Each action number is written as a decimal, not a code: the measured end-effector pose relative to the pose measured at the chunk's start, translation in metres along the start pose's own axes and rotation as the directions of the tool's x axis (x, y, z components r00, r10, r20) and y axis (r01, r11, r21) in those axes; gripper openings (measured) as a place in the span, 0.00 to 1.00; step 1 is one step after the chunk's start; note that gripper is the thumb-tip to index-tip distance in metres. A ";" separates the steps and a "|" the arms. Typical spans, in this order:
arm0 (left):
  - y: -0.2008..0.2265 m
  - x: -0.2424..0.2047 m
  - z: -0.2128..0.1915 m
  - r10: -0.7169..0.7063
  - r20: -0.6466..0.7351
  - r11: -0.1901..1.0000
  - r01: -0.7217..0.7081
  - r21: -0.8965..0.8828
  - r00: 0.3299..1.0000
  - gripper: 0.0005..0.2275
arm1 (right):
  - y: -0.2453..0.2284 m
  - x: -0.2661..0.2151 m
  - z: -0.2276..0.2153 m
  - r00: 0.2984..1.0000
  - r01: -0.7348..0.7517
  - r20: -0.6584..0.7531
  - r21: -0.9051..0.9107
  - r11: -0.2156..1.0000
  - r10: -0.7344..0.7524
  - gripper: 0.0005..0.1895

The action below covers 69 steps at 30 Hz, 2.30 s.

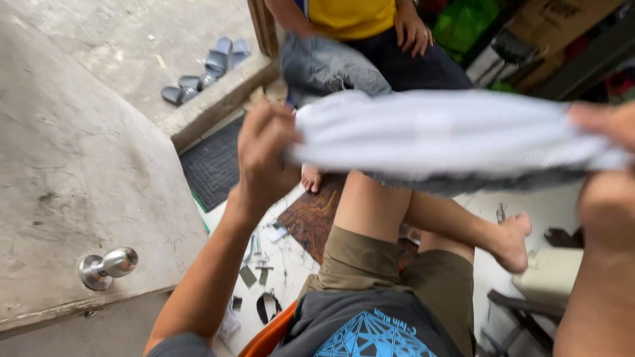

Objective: Trimming excess threads and fabric from a finished garment using scissors

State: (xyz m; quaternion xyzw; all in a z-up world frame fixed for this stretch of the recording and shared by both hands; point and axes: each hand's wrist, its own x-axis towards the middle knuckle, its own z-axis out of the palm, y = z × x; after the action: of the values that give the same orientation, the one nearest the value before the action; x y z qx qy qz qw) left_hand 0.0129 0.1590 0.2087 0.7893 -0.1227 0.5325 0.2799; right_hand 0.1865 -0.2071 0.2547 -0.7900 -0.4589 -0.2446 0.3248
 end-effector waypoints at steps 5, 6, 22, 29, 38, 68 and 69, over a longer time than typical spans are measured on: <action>0.007 -0.190 0.021 -0.206 0.478 0.977 0.207 0.051 0.854 0.13 | -0.006 -0.166 0.075 0.850 -0.519 0.226 0.209 0.829 0.475 0.33; 0.009 -0.224 0.025 -0.267 0.539 0.959 0.274 0.070 0.799 0.12 | -0.015 -0.187 0.089 0.867 -0.493 0.200 0.216 0.843 0.456 0.26; 0.026 -0.156 0.142 -0.052 0.575 0.997 0.072 -0.012 0.816 0.20 | -0.048 -0.188 0.097 0.895 -0.444 0.110 0.295 0.846 0.431 0.19; 0.015 -0.075 0.123 0.039 0.629 0.870 0.284 -0.404 0.776 0.04 | -0.043 -0.131 0.127 0.966 -0.136 0.238 0.130 0.982 0.102 0.35; -0.055 0.005 0.137 0.140 0.346 0.982 -0.175 0.073 0.928 0.10 | -0.019 -0.097 0.053 0.666 -0.739 0.680 0.656 0.153 0.306 0.16; 0.044 -0.033 0.107 -0.574 0.238 0.714 0.621 -0.324 0.784 0.05 | -0.058 -0.082 0.098 0.911 -0.382 -0.056 0.254 0.889 0.408 0.35; 0.048 -0.021 0.107 -0.506 0.333 0.724 0.602 -0.338 0.796 0.05 | -0.065 -0.074 0.104 0.916 -0.388 0.008 0.285 0.877 0.402 0.32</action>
State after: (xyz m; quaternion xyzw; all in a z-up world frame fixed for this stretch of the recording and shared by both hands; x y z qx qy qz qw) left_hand 0.0633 0.0570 0.1745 0.7613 -0.0232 0.2939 0.5775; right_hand 0.1043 -0.1488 0.1532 -0.8063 -0.3095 -0.1262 0.4880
